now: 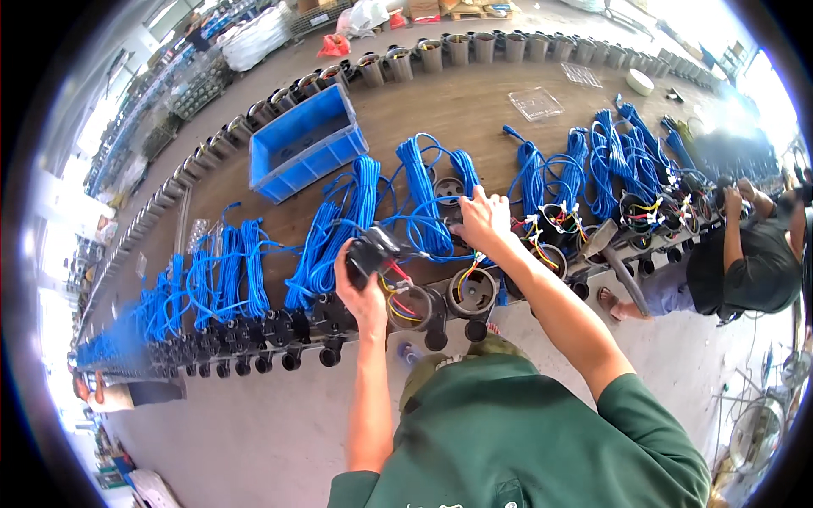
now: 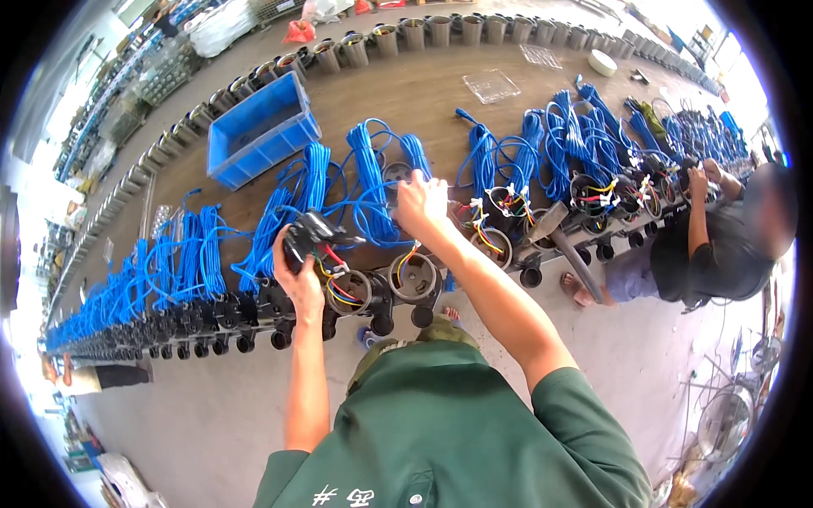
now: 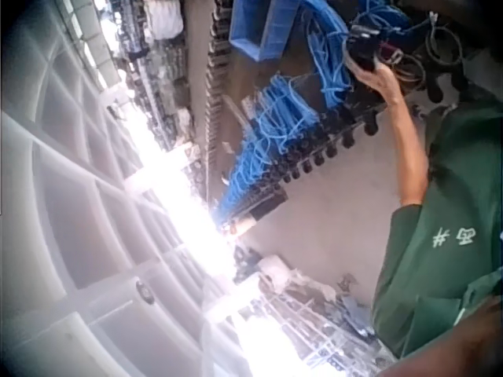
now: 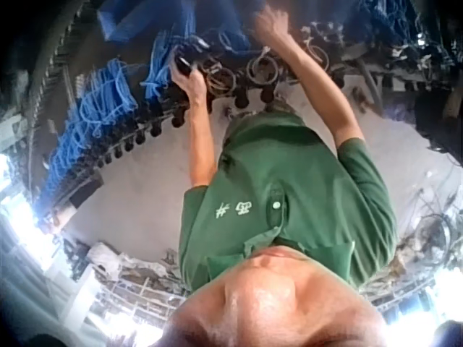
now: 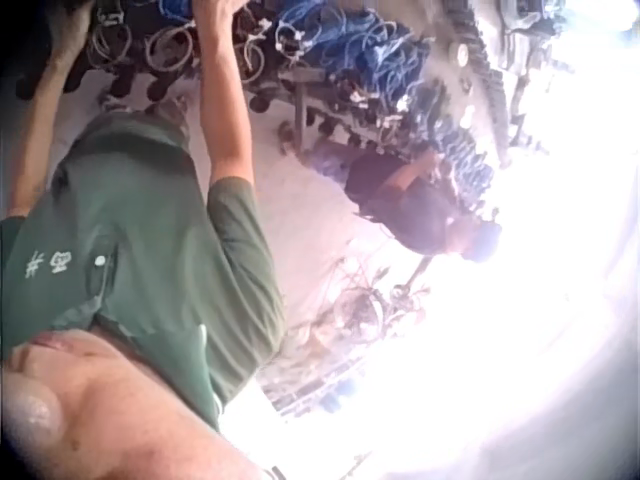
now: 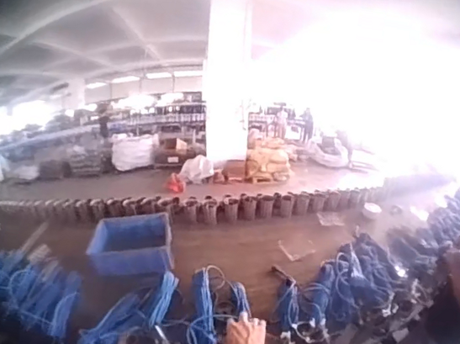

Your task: The person assembles water pumps by fitting components together and tapping them into place with a hammer.

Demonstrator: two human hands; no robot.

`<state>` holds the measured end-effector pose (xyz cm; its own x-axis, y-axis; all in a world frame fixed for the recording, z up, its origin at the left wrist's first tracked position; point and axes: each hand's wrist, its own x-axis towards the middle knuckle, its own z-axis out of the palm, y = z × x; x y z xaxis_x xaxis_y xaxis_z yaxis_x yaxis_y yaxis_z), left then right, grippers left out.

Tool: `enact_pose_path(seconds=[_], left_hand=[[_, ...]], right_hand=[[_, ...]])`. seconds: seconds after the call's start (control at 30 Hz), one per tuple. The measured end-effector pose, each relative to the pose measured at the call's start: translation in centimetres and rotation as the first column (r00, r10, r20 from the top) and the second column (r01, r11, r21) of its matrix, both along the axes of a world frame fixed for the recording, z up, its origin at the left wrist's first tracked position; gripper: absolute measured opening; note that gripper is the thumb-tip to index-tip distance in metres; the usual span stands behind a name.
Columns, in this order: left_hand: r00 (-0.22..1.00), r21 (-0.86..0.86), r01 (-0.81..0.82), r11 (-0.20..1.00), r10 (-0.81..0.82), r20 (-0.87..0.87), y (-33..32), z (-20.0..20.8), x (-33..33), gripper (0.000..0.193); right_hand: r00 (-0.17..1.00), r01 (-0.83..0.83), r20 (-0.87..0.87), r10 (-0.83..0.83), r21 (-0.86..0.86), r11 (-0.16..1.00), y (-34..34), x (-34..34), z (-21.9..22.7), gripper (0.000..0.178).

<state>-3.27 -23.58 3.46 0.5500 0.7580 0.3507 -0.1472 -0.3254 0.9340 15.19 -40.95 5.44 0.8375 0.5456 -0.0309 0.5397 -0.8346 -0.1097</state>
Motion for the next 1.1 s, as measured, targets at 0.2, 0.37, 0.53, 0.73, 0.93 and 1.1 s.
enact_pose_path(seconds=[0.2, 0.37, 0.53, 0.73, 0.93, 1.1], left_hand=[[0.943, 0.408, 0.331, 0.851, -0.286, -0.17, -0.9, 4.6, -1.6, 0.061], [0.909, 0.405, 0.416, 0.814, -0.357, -0.216, -0.3, 4.2, -2.0, 0.088], [0.837, -0.422, 0.337, 0.842, -0.473, -0.275, 0.9, 0.7, -4.1, 0.051], [0.67, -0.637, 0.413, 0.651, -0.691, -0.271, -0.4, 2.1, -3.9, 0.035], [0.857, -0.27, 0.312, 0.911, -0.392, -0.333, -2.4, -2.2, -3.8, 0.03], [0.918, 0.152, 0.175, 0.973, -0.106, -0.381, -3.8, -3.2, -4.7, 0.028]], right_hand=[[0.388, 0.11, -0.737, 0.554, 0.634, 0.766, 2.1, -1.3, 4.0, 0.057], [0.164, 0.419, -0.839, 0.52, 0.536, 0.733, 5.1, -3.2, 0.5, 0.04], [0.098, 0.659, -0.902, 0.42, 0.376, 0.652, 4.5, -2.9, 0.5, 0.032], [0.049, 0.755, -0.886, 0.462, 0.335, 0.564, 4.5, -4.2, 0.1, 0.026], [0.187, 0.714, -0.871, 0.455, 0.439, 0.546, 4.3, -6.7, 0.8, 0.026], [0.254, 0.621, -0.844, 0.472, 0.516, 0.589, 3.4, -5.9, -1.7, 0.029]])
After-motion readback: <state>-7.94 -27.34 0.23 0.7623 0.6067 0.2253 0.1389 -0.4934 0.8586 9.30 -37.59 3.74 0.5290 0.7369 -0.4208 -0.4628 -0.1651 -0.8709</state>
